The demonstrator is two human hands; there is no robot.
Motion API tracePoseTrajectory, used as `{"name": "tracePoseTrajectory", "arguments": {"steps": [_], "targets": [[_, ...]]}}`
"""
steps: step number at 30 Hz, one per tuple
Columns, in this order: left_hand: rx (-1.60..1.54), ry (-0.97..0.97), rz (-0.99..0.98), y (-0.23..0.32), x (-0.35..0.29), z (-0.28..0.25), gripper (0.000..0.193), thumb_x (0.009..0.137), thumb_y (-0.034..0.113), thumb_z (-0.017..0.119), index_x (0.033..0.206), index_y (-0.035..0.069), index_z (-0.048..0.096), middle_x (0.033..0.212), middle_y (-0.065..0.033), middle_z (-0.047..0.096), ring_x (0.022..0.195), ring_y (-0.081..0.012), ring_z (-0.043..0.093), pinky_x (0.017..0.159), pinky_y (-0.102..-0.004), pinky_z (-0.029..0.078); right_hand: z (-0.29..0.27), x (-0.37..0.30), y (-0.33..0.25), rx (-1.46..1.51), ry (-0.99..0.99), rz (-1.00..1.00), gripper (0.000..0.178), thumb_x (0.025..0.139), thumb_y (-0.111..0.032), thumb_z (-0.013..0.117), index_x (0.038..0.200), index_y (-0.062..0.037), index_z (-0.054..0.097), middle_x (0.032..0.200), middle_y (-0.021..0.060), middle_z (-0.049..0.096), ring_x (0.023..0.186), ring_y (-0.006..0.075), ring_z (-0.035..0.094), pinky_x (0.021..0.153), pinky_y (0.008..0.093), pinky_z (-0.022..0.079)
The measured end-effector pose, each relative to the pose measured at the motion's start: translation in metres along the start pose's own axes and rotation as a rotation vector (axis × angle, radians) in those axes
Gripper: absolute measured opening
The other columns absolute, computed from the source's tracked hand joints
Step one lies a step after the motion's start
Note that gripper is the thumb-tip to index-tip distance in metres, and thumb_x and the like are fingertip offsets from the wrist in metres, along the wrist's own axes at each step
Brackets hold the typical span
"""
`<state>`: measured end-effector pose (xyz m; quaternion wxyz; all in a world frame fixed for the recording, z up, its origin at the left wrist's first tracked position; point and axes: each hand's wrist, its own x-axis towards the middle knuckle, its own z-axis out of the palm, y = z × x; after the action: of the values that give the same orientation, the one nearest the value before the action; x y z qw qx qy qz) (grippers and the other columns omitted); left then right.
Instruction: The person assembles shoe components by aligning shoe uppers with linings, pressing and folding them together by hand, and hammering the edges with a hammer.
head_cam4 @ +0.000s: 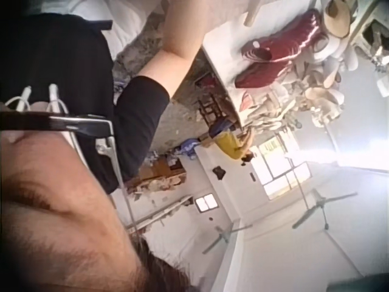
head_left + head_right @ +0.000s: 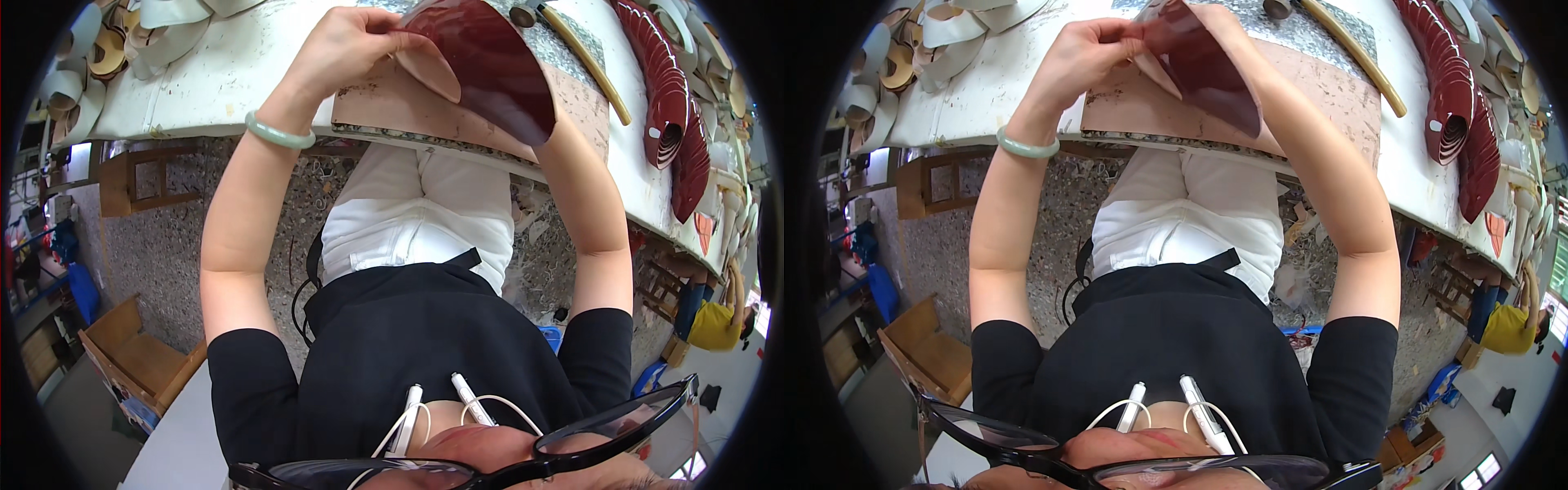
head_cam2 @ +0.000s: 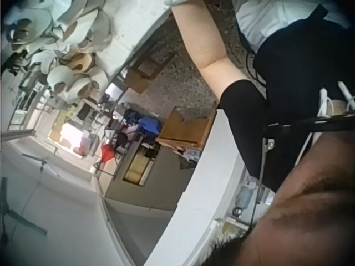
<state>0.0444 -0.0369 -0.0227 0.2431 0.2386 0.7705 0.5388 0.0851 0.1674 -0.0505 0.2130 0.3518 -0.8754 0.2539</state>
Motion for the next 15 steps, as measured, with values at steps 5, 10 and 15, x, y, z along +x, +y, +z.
{"name": "tracePoseTrajectory", "arguments": {"steps": [5, 10, 15], "targets": [[-0.122, 0.077, 0.188, -0.014, -0.006, 0.011, 0.026, 0.084, 0.005, 0.065, 0.109, 0.0, 0.067, 0.082, -0.0014, 0.068, 0.07, -0.0044, 0.06, 0.058, -0.0201, 0.048, -0.033, 0.014, -0.029, 0.67, -0.051, 0.902, 0.008, 0.08, -0.01, 0.07, 0.084, -0.0035, 0.071, 0.078, 0.0122, 0.072, 0.066, 0.0134, 0.062, 0.063, 0.0295, 0.051], [-0.152, 0.203, 0.352, -0.016, -0.001, 0.009, 0.037, 0.091, 0.015, 0.062, 0.121, -0.005, 0.057, 0.101, -0.0083, 0.068, 0.092, -0.0128, 0.064, 0.077, -0.0259, 0.054, -0.06, 0.02, -0.047, -0.068, 0.204, 0.276, 0.015, 0.079, -0.001, 0.066, 0.092, -0.0026, 0.072, 0.086, 0.0126, 0.072, 0.077, 0.0256, 0.07, 0.072, 0.0312, 0.057], [-0.908, -0.124, 0.289, 0.049, -0.037, 0.039, 0.039, 0.099, 0.031, 0.054, 0.118, -0.003, 0.059, 0.105, -0.0079, 0.067, 0.096, -0.0137, 0.063, 0.086, -0.0291, 0.051, -0.098, 0.021, -0.082, -0.15, 0.315, -0.001, 0.036, 0.072, 0.011, 0.064, 0.104, -0.0037, 0.07, 0.116, 0.0138, 0.067, 0.117, 0.0305, 0.058, 0.093, 0.0333, 0.05]]}}
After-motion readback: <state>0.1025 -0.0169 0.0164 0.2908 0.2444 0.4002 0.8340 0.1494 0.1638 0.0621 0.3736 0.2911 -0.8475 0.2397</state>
